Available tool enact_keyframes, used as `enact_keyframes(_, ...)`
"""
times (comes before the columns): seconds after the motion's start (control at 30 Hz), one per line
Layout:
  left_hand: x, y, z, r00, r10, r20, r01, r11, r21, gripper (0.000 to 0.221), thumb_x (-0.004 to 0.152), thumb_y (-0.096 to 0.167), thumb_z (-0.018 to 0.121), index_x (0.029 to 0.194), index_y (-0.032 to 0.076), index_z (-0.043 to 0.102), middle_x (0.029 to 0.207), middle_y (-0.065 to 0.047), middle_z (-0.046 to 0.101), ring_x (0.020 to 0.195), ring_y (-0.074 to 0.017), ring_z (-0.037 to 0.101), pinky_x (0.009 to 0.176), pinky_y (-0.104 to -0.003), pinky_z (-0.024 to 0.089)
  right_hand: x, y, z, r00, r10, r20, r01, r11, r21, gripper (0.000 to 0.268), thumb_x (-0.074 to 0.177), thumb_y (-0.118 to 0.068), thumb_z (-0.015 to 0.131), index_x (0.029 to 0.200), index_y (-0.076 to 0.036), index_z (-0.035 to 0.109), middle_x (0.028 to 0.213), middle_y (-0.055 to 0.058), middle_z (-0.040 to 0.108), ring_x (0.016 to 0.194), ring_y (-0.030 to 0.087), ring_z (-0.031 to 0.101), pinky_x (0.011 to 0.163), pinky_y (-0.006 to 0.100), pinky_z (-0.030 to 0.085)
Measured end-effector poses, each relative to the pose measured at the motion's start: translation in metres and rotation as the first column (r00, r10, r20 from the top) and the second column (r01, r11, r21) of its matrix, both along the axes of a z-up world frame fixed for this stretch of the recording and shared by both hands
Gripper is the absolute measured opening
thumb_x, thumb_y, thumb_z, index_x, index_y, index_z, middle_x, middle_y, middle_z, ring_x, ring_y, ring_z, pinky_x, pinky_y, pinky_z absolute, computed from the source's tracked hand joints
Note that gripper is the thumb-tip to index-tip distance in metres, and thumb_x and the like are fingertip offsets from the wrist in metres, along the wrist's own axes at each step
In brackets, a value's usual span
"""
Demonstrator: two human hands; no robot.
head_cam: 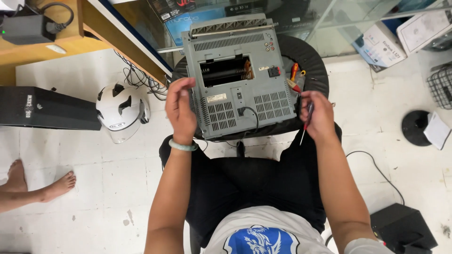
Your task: Cleaning an electronic device with a brush and unscrewing its back panel for disassembly.
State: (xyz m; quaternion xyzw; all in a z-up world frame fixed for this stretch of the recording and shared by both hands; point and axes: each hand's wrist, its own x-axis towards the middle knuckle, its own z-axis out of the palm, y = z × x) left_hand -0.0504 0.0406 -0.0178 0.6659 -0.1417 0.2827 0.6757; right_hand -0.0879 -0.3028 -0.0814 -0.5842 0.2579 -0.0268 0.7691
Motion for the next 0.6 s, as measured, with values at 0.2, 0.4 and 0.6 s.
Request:
enact_keyframes(0.2,-0.034,0.019,-0.020,0.915,0.080,-0.396,-0.123,0.989,-0.083,0.042,0.102,0.000,0.044,0.143,0.002,0.052,0.143,-0.019,0.056,0.130,-0.0294,0.050,0.113,-0.046,0.037,-0.014,0.025,0.003,0.995,0.047,0.088,0.002,0.872,-0.490,0.021,0.104,-0.016,0.064,0.125,-0.013,0.069,0.101,0.005,0.063,0.051,0.014,0.054,0.044,0.026,0.049)
enact_keyframes(0.4,-0.051,-0.005,0.000,0.758,-0.017,-0.652,0.103,0.990,0.093,0.062,0.109,0.023,0.046,0.163,0.004,0.024,0.164,-0.035,0.025,0.152,-0.0540,0.021,0.123,-0.065,0.021,-0.005,0.040,0.003,0.992,0.082,-0.101,-0.121,0.866,-0.486,0.033,0.106,-0.040,0.063,0.130,-0.020,0.071,0.106,0.007,0.068,0.082,0.019,0.064,0.057,0.037,0.058)
enact_keyframes(0.6,-0.049,0.000,-0.027,0.798,0.000,-0.603,0.128,0.977,0.169,0.060,0.113,0.041,0.041,0.165,0.013,0.025,0.167,-0.023,0.019,0.152,-0.0526,0.020,0.119,-0.071,0.027,-0.003,0.032,-0.013,0.994,0.062,-0.086,-0.094,0.894,-0.438,0.030,0.106,-0.035,0.058,0.123,-0.016,0.073,0.085,0.010,0.063,0.059,0.020,0.056,0.045,0.033,0.049)
